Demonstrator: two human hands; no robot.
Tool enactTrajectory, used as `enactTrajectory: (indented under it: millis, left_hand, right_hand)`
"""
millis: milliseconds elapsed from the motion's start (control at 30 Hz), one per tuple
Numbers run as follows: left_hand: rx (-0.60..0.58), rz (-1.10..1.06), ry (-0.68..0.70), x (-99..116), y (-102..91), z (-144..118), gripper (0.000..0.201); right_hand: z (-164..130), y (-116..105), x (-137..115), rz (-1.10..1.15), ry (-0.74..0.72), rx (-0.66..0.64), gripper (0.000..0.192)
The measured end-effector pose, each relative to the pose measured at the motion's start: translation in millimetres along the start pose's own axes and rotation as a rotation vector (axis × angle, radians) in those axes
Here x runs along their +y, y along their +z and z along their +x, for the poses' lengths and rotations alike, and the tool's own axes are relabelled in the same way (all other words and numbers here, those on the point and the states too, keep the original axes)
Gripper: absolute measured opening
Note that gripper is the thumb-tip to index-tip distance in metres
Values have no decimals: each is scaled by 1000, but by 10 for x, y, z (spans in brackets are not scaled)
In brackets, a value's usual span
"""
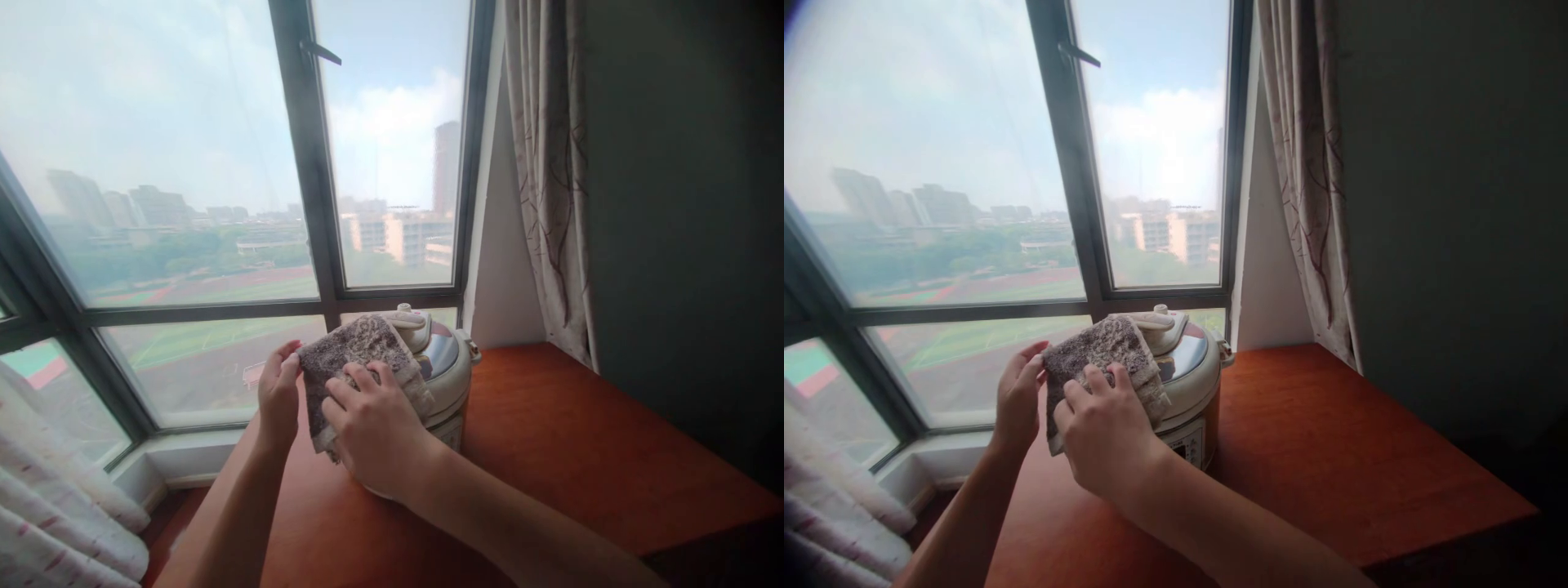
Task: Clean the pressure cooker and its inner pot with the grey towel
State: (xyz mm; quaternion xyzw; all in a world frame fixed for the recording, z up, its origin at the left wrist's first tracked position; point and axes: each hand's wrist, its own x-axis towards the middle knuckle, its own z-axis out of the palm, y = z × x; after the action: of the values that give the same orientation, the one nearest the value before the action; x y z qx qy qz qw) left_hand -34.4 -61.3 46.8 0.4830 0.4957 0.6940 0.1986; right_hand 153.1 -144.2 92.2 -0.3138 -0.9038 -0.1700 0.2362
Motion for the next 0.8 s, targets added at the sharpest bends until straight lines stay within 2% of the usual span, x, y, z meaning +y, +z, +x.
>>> enactTrajectory:
  millis: [133, 233, 367, 467, 600, 700, 800]
  left_hand:
    - [-99, -61, -22, -10, 56, -16, 45]
    - [-156, -1, -55, -98, 101, 1, 44]
    - [-222, 63, -96, -197, 166, -4, 43]
    - [-275, 46, -121, -195, 218, -43, 41]
    - [-236, 48, -142, -146, 243, -73, 41]
    - [-277, 29, -139, -112, 221, -66, 42]
    - [-315, 12, -147, -87, 195, -59, 44]
  right_hand:
    - [-330, 51, -4, -28, 50, 104, 25]
    - [-606, 114, 91, -40, 154, 195, 37]
    - [-967, 184, 363, -55, 365, 272, 70]
    - [-1118, 279, 619, 5, 447, 376, 72]
    - [-1116, 427, 985, 201, 504, 493, 58]
    - [-993, 458, 1312, 348, 567, 539, 47]
    - [-787, 409, 1678, 481, 605, 436, 42]
